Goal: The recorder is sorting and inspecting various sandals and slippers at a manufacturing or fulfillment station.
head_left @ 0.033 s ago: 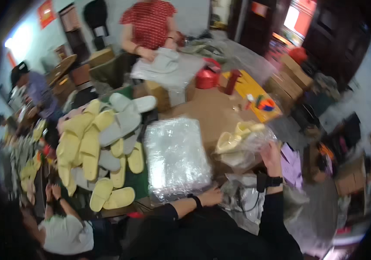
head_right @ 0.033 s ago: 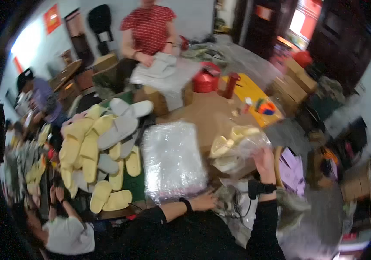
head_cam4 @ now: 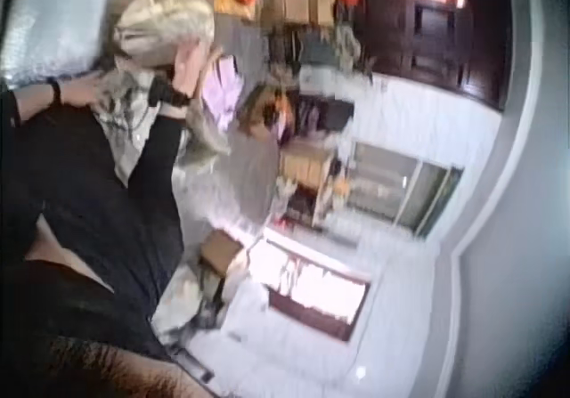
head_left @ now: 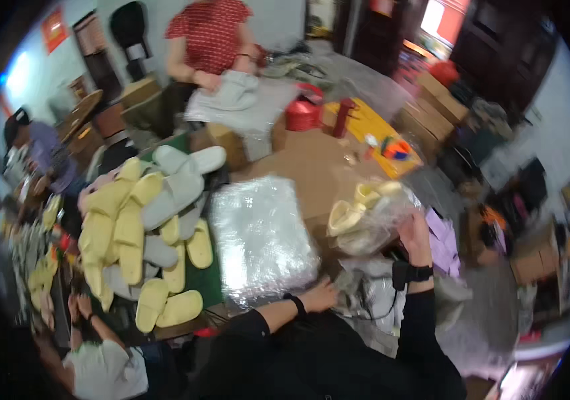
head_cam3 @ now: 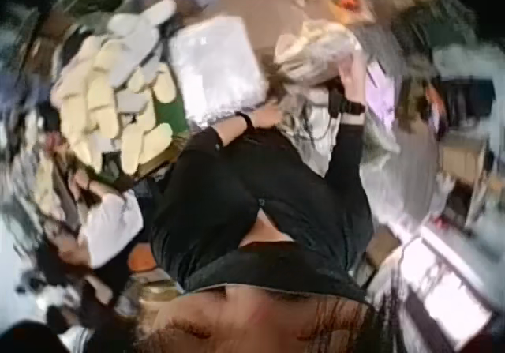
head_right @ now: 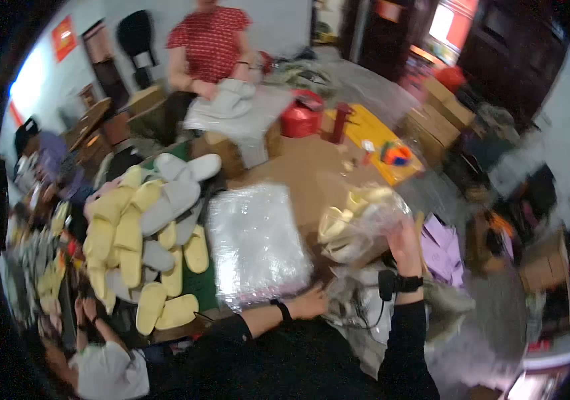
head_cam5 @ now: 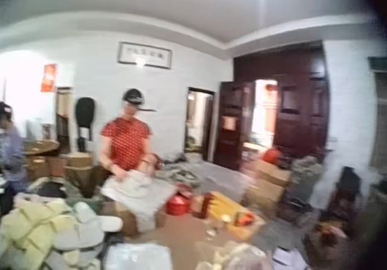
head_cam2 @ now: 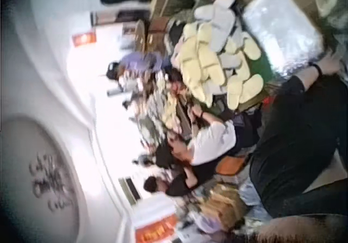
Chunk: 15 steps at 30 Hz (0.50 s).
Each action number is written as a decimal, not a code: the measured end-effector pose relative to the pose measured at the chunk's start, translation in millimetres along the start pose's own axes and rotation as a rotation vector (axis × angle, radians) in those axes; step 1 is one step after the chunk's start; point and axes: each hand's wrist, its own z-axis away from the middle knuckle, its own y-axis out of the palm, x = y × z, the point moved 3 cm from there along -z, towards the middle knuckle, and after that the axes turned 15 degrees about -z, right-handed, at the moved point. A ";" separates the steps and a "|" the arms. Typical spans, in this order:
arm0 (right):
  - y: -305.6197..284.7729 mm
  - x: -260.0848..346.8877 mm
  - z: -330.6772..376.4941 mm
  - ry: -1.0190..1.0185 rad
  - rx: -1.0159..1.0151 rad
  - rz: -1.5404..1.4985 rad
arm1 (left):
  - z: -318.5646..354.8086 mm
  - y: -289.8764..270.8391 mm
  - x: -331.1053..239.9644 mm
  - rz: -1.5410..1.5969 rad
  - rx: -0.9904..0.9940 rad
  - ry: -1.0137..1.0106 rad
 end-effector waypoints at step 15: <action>31.0 141.1 282.5 -0.650 -0.278 -0.054 | -74.5 -51.3 10.2 0.232 -0.150 0.139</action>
